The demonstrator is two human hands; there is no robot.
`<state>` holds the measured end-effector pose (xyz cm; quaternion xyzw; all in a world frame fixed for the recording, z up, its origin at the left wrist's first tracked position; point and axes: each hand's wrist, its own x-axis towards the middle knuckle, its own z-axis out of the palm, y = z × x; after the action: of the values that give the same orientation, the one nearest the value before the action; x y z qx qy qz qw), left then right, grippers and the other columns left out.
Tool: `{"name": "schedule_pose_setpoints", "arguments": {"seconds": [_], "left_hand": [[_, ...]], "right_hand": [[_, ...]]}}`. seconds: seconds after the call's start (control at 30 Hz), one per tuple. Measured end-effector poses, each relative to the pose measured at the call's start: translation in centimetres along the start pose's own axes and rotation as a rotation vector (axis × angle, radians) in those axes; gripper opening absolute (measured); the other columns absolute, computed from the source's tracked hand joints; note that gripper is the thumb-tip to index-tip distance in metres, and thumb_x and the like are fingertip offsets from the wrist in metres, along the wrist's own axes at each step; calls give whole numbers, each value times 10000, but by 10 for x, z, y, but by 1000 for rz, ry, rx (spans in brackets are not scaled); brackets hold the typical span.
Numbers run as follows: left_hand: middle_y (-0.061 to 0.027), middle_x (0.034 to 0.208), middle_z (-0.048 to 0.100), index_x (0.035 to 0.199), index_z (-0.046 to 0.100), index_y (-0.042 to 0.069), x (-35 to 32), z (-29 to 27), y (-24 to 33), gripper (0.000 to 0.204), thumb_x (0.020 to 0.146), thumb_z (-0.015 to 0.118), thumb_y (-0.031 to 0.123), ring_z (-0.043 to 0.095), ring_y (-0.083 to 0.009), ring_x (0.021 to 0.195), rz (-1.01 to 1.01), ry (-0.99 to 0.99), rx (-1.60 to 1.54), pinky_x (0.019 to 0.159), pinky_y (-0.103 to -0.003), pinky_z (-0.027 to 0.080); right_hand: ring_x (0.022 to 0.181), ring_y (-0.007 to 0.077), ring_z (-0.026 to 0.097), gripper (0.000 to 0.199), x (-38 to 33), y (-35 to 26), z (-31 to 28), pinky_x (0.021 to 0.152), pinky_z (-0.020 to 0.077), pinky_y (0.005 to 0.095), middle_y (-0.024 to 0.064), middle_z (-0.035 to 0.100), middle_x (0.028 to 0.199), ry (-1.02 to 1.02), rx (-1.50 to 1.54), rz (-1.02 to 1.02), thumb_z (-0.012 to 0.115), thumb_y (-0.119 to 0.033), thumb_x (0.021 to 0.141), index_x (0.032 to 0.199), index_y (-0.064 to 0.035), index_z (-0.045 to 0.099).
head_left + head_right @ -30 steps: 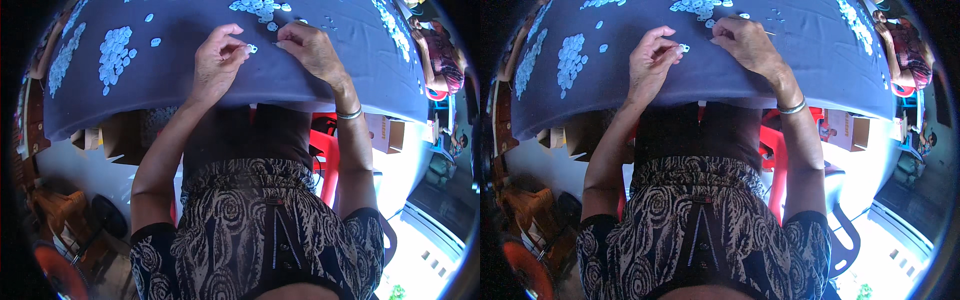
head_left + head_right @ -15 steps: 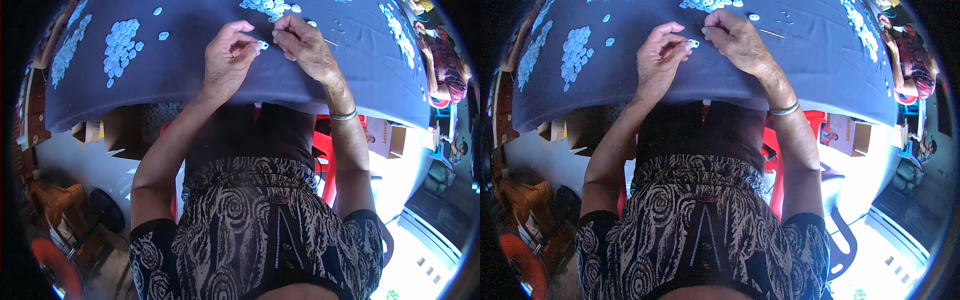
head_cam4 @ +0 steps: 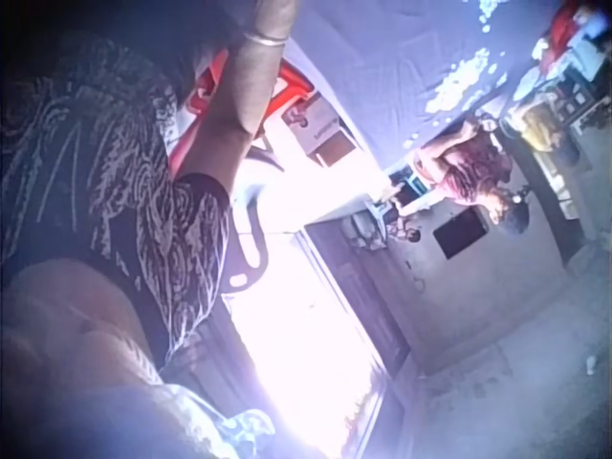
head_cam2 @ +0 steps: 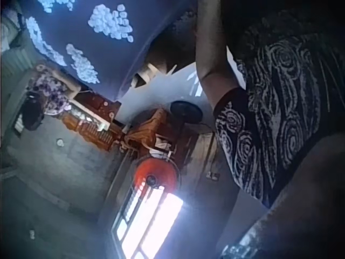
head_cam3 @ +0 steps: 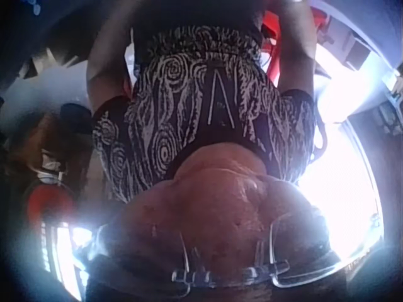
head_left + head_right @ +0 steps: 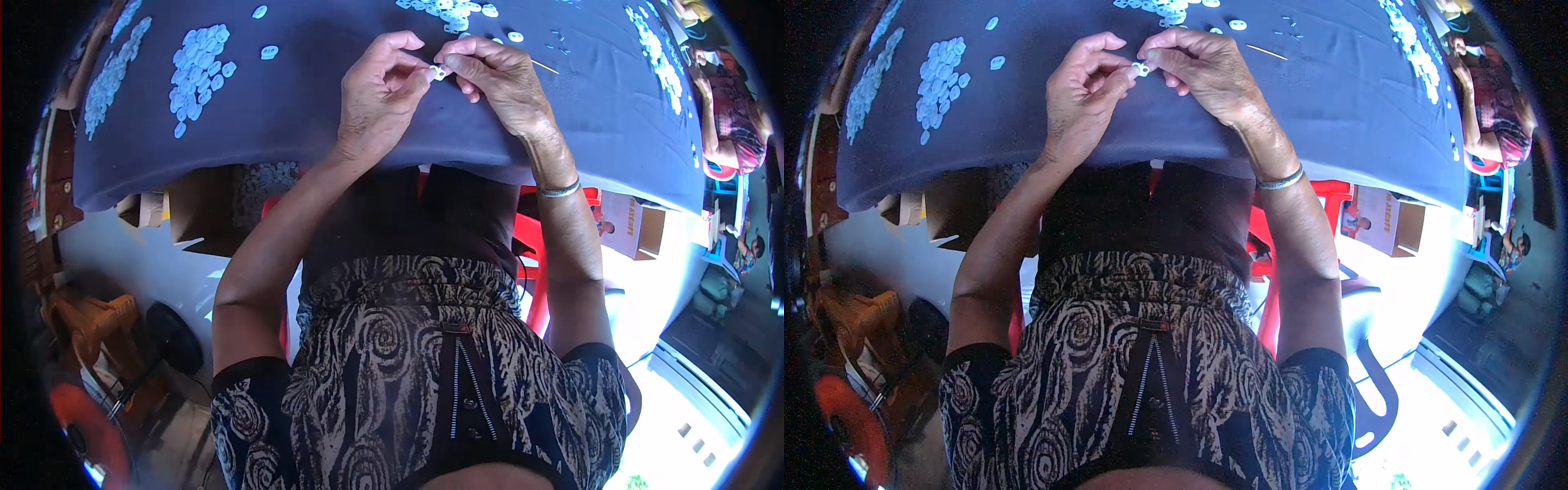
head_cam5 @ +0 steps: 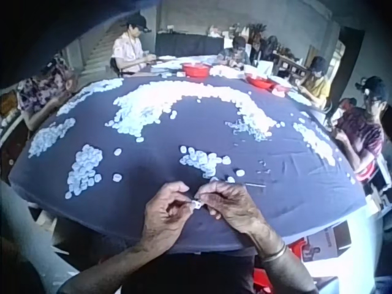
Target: The person assembles plastic toggles by picking up plastic pieces from the table, fitting components into the toggle bodies, and pressing the parts together by hand.
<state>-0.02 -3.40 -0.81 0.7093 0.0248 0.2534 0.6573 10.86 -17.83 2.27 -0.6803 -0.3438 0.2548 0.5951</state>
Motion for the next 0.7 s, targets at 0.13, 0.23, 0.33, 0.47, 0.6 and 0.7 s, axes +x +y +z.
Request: {"name": "schedule_pose_setpoints", "arguments": {"seconds": [0.13,0.23,0.33,0.47,0.6,0.7], "left_hand": [[-75,890,654,1163,498,11,0,1,1,329,862,628,-9,618,-84,777,-1,2,11,653,-203,507],[-73,886,655,1158,502,12,-1,1,1,326,859,630,-11,614,-78,774,7,5,14,648,-197,503],[-73,889,655,1159,502,14,-1,1,0,328,859,631,-11,614,-79,774,31,7,12,649,-196,501],[-73,889,655,1158,501,13,0,0,-2,327,858,629,-16,613,-80,772,35,4,8,651,-198,501],[-74,890,654,1161,499,14,0,0,-1,329,859,626,-16,614,-83,771,13,1,11,653,-201,502],[-73,890,655,1163,499,16,0,1,0,333,858,629,-12,614,-81,770,11,9,14,650,-200,501]], "right_hand": [[628,32,517,202,0,0,1,524,434,174,-16,625,759,0,-40,-8,626,-214,909,994,-39,681],[626,32,518,210,2,3,0,520,433,174,-18,621,754,-15,-60,-15,633,-220,903,1000,-40,680],[620,31,515,212,1,2,0,517,430,173,-19,619,751,-18,-84,-20,632,-220,904,1003,-38,677],[615,26,509,214,0,-1,2,512,425,173,-24,607,737,-15,-82,-9,625,-220,910,1007,-35,672],[614,23,506,212,1,0,2,508,423,172,-28,598,733,-25,-91,-21,622,-218,912,1003,-33,669],[612,24,505,208,0,0,2,508,423,171,-28,597,733,-14,-78,-19,620,-215,913,999,-32,668]]}}
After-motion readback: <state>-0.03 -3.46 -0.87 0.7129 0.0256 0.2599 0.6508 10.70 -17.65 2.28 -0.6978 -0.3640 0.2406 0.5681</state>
